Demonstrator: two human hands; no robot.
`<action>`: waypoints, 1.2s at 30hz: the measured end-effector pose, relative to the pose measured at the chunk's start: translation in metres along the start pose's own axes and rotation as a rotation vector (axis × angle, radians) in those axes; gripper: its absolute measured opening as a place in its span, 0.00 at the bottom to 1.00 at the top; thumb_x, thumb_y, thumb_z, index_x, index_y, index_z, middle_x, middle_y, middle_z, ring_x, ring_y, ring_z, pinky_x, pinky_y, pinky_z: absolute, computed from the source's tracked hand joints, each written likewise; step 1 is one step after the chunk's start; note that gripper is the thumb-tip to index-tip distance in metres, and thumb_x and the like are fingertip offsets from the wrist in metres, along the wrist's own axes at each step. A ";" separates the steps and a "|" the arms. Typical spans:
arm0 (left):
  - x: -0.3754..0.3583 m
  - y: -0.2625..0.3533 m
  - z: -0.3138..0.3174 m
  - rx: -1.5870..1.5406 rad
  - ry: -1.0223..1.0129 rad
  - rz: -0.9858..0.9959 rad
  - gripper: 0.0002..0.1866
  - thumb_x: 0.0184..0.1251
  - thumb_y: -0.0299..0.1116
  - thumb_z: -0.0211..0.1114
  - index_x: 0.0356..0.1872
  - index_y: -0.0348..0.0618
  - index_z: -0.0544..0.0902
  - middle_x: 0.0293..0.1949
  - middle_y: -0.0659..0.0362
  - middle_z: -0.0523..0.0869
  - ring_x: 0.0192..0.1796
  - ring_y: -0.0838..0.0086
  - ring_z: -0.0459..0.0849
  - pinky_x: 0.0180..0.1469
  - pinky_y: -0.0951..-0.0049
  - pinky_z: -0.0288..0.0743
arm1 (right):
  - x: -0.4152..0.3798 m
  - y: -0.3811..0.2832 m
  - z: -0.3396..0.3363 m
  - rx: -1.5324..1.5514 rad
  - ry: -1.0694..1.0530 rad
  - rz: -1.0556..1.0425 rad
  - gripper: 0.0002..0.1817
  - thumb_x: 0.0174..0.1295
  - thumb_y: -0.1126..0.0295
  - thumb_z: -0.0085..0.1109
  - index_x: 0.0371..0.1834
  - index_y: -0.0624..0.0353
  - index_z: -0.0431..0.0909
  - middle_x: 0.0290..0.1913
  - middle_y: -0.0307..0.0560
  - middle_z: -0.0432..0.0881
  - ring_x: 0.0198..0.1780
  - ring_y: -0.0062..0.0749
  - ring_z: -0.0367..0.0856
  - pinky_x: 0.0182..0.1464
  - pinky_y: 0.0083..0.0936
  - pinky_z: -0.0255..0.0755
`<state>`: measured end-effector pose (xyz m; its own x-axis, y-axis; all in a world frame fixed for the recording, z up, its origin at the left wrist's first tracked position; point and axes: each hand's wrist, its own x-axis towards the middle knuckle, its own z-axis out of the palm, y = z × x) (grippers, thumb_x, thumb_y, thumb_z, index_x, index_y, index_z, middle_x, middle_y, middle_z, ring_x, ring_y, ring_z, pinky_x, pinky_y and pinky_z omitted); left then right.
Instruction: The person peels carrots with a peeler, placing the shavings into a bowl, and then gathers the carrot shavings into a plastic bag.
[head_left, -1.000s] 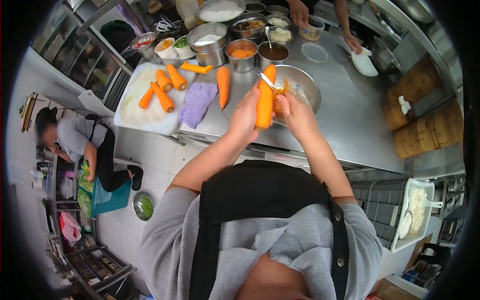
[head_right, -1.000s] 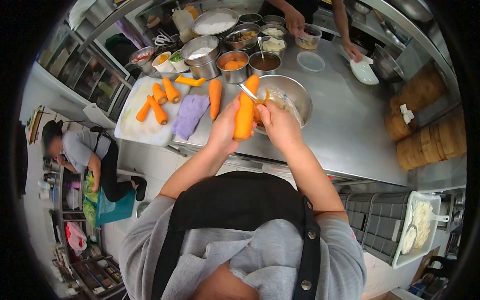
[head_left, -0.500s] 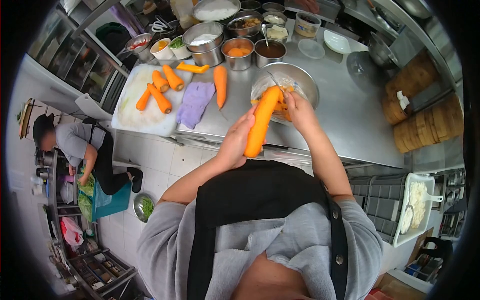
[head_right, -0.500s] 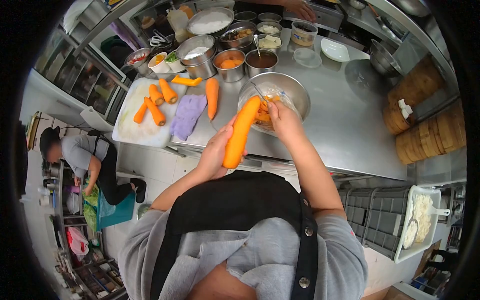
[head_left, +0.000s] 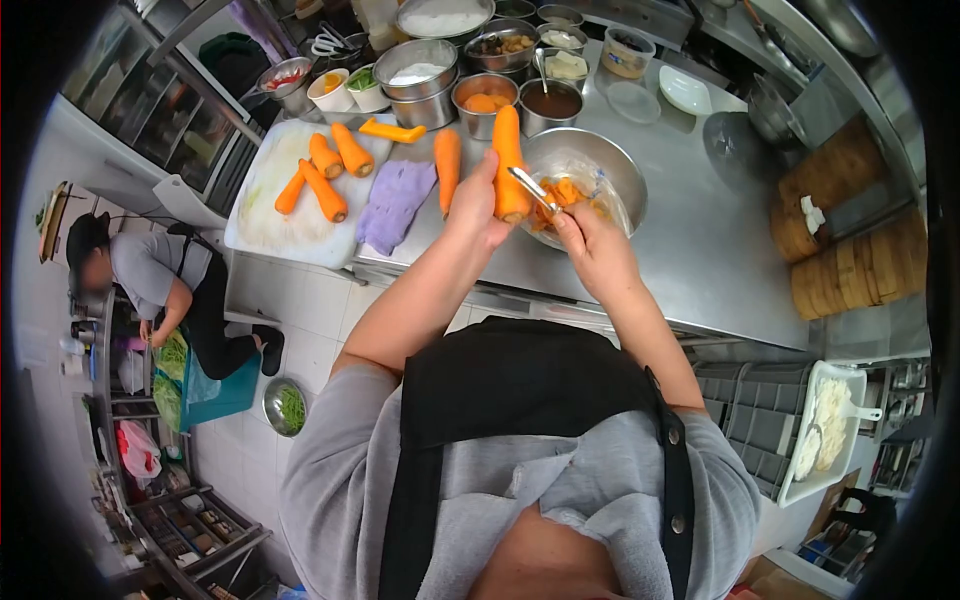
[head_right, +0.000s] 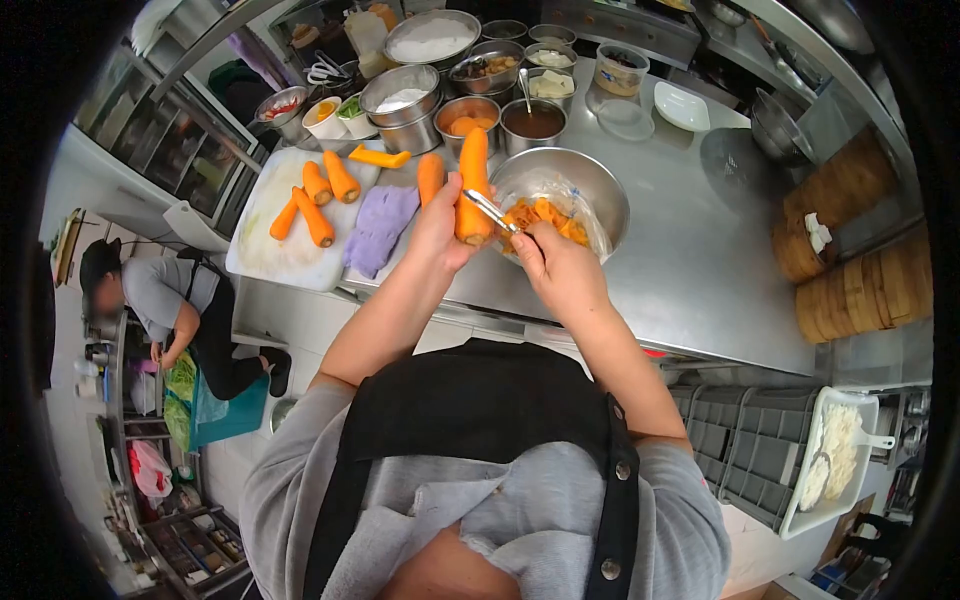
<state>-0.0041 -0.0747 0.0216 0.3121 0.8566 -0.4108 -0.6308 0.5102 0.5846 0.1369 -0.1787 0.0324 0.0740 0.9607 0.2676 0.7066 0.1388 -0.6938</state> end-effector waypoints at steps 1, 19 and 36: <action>0.002 0.001 0.004 0.011 -0.008 0.011 0.21 0.75 0.50 0.45 0.49 0.41 0.71 0.37 0.54 0.78 0.35 0.66 0.79 0.36 0.62 0.76 | -0.001 0.000 0.000 -0.047 0.008 -0.019 0.16 0.68 0.55 0.50 0.39 0.58 0.75 0.27 0.56 0.81 0.31 0.55 0.80 0.33 0.43 0.72; 0.000 -0.024 0.017 0.205 -0.127 0.094 0.21 0.76 0.50 0.43 0.48 0.42 0.71 0.33 0.55 0.79 0.29 0.70 0.79 0.28 0.67 0.76 | 0.007 0.011 -0.006 -0.207 0.043 0.011 0.21 0.70 0.50 0.42 0.41 0.57 0.74 0.29 0.57 0.82 0.33 0.56 0.80 0.34 0.48 0.72; -0.085 -0.027 -0.041 0.372 -0.228 -0.111 0.21 0.76 0.51 0.43 0.52 0.45 0.70 0.36 0.57 0.78 0.32 0.73 0.78 0.31 0.70 0.77 | 0.021 0.036 0.016 -0.092 -0.007 0.108 0.27 0.71 0.48 0.39 0.40 0.64 0.77 0.34 0.64 0.81 0.40 0.60 0.79 0.42 0.48 0.71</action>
<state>-0.0424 -0.1638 0.0123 0.5382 0.7690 -0.3448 -0.2993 0.5569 0.7748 0.1525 -0.1497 0.0018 0.1486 0.9704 0.1901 0.7567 0.0122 -0.6537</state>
